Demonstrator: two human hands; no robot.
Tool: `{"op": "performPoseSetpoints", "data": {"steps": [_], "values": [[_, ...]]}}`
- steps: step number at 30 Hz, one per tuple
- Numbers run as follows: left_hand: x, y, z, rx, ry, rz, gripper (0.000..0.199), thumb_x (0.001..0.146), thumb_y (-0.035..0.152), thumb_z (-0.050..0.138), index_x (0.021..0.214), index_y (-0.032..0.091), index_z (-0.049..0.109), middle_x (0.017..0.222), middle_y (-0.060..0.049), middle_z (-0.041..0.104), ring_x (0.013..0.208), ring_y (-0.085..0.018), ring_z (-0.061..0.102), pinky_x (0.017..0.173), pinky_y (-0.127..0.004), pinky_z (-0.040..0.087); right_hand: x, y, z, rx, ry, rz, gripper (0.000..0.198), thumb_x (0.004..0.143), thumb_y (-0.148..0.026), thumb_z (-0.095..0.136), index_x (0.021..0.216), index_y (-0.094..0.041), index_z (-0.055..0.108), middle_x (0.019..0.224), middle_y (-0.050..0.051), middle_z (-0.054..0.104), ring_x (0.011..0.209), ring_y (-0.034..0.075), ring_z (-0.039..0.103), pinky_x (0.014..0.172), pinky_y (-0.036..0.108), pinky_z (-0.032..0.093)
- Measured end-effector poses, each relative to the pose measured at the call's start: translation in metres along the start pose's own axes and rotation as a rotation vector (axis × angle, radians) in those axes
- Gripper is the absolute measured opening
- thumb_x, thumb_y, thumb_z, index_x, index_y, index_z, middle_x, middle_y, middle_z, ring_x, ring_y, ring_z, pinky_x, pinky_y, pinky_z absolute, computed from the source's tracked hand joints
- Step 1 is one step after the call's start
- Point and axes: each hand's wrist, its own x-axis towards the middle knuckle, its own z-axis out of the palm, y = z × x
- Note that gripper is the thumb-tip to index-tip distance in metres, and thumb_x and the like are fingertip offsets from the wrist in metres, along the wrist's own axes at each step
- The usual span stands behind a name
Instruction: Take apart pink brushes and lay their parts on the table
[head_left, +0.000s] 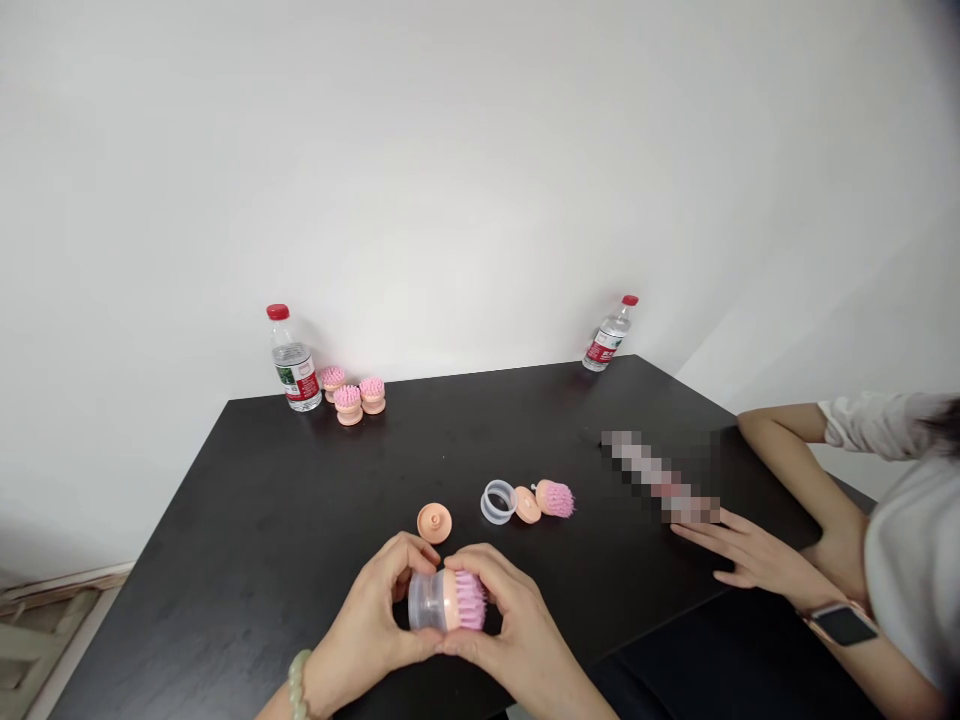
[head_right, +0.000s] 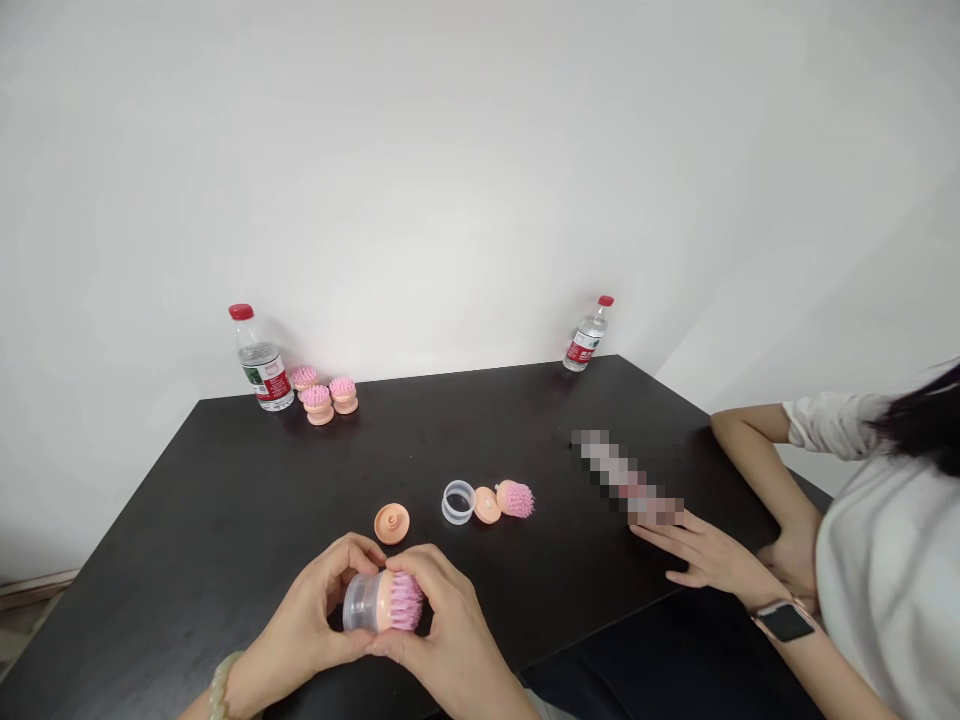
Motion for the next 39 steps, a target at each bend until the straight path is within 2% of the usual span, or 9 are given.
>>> {"op": "performPoseSetpoints", "data": {"steps": [4, 7, 9, 12, 16, 23, 28, 35, 39], "values": [[0.000, -0.001, -0.002, -0.066, -0.048, 0.006, 0.040, 0.063, 0.030, 0.088, 0.089, 0.023, 0.058, 0.105, -0.003, 0.062, 0.091, -0.021, 0.060, 0.076, -0.031, 0.047, -0.002, -0.002, -0.006, 0.018, -0.064, -0.057, 0.044, 0.071, -0.006, 0.084, 0.105, -0.029, 0.070, 0.116, -0.001, 0.066, 0.106, 0.022, 0.064, 0.094, 0.030, 0.049], [0.000, -0.002, -0.005, -0.111, -0.042, -0.002, 0.041, 0.064, 0.032, 0.089, 0.090, 0.023, 0.058, 0.108, -0.004, 0.062, 0.093, -0.022, 0.060, 0.079, -0.032, 0.047, -0.003, 0.000, -0.008, 0.051, -0.108, -0.011, 0.074, 0.066, -0.006, 0.088, 0.127, -0.037, 0.061, 0.135, -0.001, 0.058, 0.124, 0.025, 0.056, 0.106, 0.035, 0.043], [0.000, -0.002, -0.006, -0.103, -0.026, 0.002, 0.041, 0.064, 0.032, 0.089, 0.089, 0.023, 0.058, 0.109, -0.004, 0.061, 0.094, -0.022, 0.060, 0.079, -0.032, 0.048, -0.003, 0.003, -0.007, 0.101, -0.112, 0.045, 0.089, 0.060, -0.011, 0.093, 0.135, -0.038, 0.054, 0.135, 0.000, 0.058, 0.121, 0.026, 0.058, 0.102, 0.036, 0.047], [0.000, 0.000, -0.005, -0.071, -0.022, 0.011, 0.041, 0.064, 0.030, 0.089, 0.088, 0.023, 0.057, 0.111, -0.004, 0.059, 0.096, -0.022, 0.059, 0.080, -0.032, 0.048, -0.003, 0.006, -0.002, 0.081, -0.067, 0.080, 0.066, 0.066, -0.019, 0.091, 0.123, -0.032, 0.061, 0.114, -0.001, 0.066, 0.100, 0.023, 0.064, 0.087, 0.032, 0.051], [0.001, 0.005, -0.005, -0.030, -0.040, -0.028, 0.042, 0.063, 0.030, 0.089, 0.084, 0.021, 0.054, 0.096, -0.001, 0.060, 0.080, -0.016, 0.055, 0.069, -0.027, 0.044, -0.003, 0.002, 0.002, -0.039, -0.025, 0.078, 0.038, 0.070, -0.013, 0.085, 0.101, -0.026, 0.066, 0.096, -0.003, 0.067, 0.086, 0.019, 0.063, 0.077, 0.027, 0.048], [0.000, 0.003, -0.023, -0.221, -0.233, -0.190, 0.049, 0.054, 0.029, 0.094, 0.081, 0.018, 0.054, 0.076, 0.004, 0.059, 0.065, -0.009, 0.045, 0.057, -0.022, 0.031, -0.005, -0.015, -0.006, -0.101, -0.162, 0.010, 0.040, 0.067, -0.004, 0.080, 0.098, -0.025, 0.068, 0.108, 0.000, 0.064, 0.097, 0.020, 0.063, 0.085, 0.027, 0.048], [-0.002, 0.005, -0.036, -0.376, -0.291, -0.270, 0.058, 0.054, 0.032, 0.095, 0.097, 0.019, 0.057, 0.083, 0.001, 0.067, 0.070, -0.012, 0.054, 0.064, -0.024, 0.040, -0.006, -0.020, -0.021, -0.148, -0.061, -0.063, 0.049, 0.069, -0.001, 0.073, 0.109, -0.028, 0.067, 0.123, 0.002, 0.063, 0.109, 0.022, 0.062, 0.095, 0.029, 0.047], [-0.001, 0.010, -0.037, -0.356, -0.090, -0.140, 0.049, 0.063, 0.011, 0.083, 0.106, 0.024, 0.063, 0.111, -0.002, 0.062, 0.099, -0.018, 0.061, 0.091, -0.033, 0.047, -0.002, -0.007, -0.022, -0.083, 0.115, 0.001, 0.042, 0.072, -0.010, 0.070, 0.110, -0.028, 0.066, 0.121, 0.004, 0.065, 0.113, 0.026, 0.063, 0.093, 0.032, 0.052], [0.003, 0.007, -0.034, 0.120, 0.176, -0.033, 0.040, 0.068, 0.010, 0.071, 0.104, 0.026, 0.062, 0.110, -0.002, 0.059, 0.100, -0.021, 0.062, 0.094, -0.038, 0.050, -0.001, 0.007, -0.016, -0.089, 0.147, 0.049, 0.045, 0.072, -0.011, 0.066, 0.114, -0.028, 0.065, 0.123, 0.004, 0.066, 0.113, 0.026, 0.064, 0.092, 0.035, 0.054]]}}
